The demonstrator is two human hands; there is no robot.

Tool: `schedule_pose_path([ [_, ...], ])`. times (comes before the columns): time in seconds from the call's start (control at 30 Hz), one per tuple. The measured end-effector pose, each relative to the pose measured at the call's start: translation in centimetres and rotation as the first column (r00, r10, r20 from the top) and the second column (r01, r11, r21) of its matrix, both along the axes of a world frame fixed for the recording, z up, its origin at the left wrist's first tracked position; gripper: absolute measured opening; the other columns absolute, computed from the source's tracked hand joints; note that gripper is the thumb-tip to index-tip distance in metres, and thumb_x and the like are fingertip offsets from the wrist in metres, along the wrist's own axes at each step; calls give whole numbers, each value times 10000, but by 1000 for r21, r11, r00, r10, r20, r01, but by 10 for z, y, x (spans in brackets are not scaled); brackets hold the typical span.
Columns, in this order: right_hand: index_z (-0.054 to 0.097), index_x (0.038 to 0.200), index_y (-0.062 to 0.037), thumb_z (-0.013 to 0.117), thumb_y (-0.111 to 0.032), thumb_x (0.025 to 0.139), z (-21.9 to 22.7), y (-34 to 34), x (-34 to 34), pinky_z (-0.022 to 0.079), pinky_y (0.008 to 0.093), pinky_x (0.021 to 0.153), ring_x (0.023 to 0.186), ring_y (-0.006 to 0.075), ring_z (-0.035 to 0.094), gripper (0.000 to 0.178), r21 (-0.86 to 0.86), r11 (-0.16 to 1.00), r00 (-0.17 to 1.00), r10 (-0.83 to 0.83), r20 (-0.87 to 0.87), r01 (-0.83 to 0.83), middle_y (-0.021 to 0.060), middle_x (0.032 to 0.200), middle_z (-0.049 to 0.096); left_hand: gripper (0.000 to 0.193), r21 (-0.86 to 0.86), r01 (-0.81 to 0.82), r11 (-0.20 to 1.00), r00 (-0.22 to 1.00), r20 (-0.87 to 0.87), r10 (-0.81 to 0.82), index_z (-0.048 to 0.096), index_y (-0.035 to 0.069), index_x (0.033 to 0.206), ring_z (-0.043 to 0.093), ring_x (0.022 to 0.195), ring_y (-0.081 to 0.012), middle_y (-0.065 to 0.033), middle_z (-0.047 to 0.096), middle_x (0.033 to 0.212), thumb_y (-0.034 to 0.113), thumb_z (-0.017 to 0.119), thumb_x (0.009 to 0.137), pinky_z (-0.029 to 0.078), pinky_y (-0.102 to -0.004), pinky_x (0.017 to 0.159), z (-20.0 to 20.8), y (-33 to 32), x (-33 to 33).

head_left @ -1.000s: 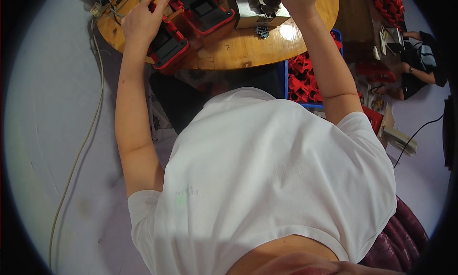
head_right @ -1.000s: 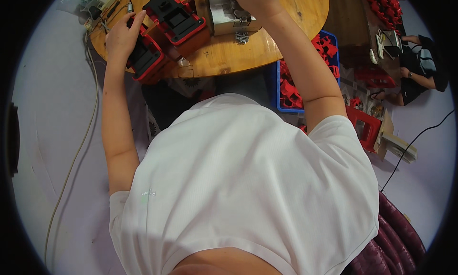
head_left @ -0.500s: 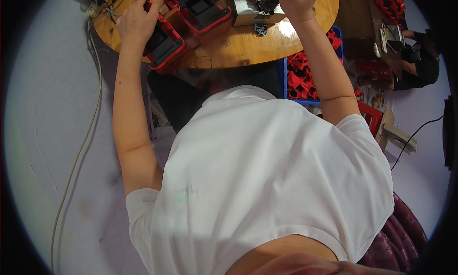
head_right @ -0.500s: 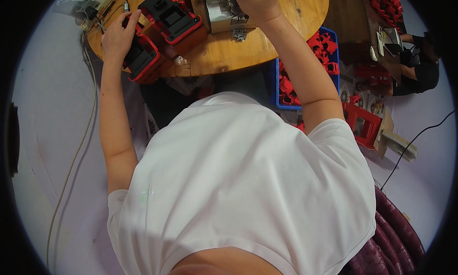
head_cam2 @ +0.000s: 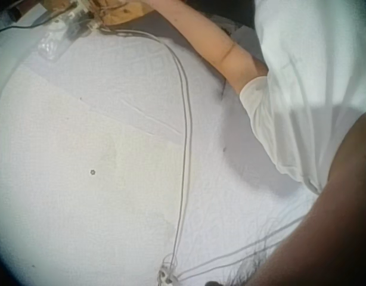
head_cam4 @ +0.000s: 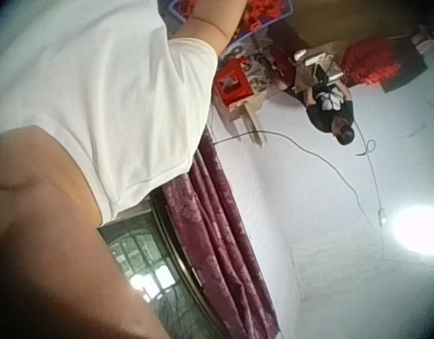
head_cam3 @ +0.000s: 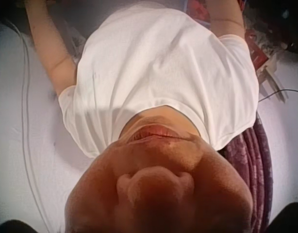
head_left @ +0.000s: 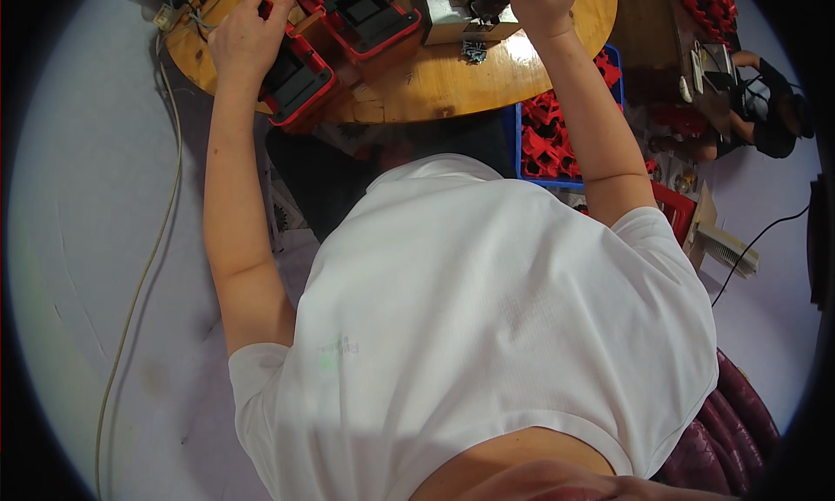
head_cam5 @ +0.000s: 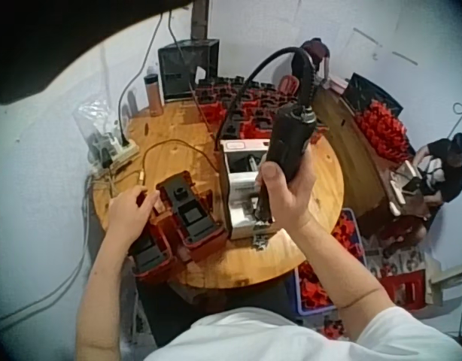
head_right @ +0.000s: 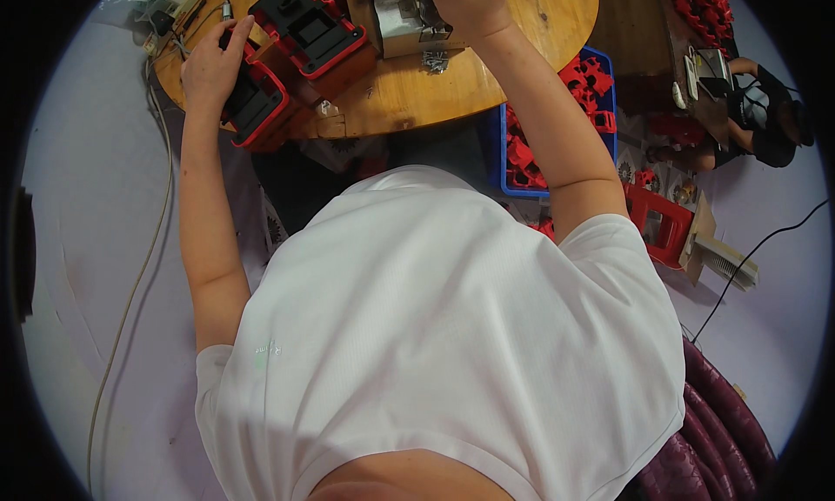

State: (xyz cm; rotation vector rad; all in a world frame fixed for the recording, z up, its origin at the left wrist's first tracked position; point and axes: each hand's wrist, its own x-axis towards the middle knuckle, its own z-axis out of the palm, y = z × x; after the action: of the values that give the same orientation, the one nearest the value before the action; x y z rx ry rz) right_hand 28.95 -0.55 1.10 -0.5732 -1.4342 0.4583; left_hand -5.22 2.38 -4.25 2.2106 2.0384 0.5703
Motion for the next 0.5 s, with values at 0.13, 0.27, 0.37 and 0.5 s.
schedule_pose_path([
  [0.13,499,1220,-49,684,-425,999,4,2,0,495,296,556,620,119,577,474,-54,998,1000,15,-9,-16,42,801,577,716,12,1,1000,1000,1,-1,727,134,1254,673,1148,-374,-173,743,1167,736,499,940,488,-459,996,1,-1,0],
  [0.27,535,1113,-55,669,-493,992,28,11,2,511,302,523,575,132,598,474,-312,945,995,89,-42,-98,45,732,586,745,-4,-8,1000,1000,5,8,723,133,1263,672,1150,-377,-188,740,1165,757,486,931,486,-464,1000,5,-2,0],
  [0.37,535,1031,-60,594,-588,999,72,-16,-36,542,308,512,578,143,618,533,-352,923,981,104,-165,-157,57,714,594,774,18,-2,1000,1000,-2,2,720,120,1267,679,1136,-374,-185,744,1156,768,466,928,480,-465,998,4,-1,2],
  [0.5,521,1076,-45,571,-621,996,84,-33,-79,550,315,516,581,165,620,584,-232,927,931,223,-291,-294,87,763,611,782,11,-14,1000,1000,-6,15,722,112,1262,684,1127,-368,-181,748,1141,768,456,929,465,-464,1010,-2,-1,1],
])
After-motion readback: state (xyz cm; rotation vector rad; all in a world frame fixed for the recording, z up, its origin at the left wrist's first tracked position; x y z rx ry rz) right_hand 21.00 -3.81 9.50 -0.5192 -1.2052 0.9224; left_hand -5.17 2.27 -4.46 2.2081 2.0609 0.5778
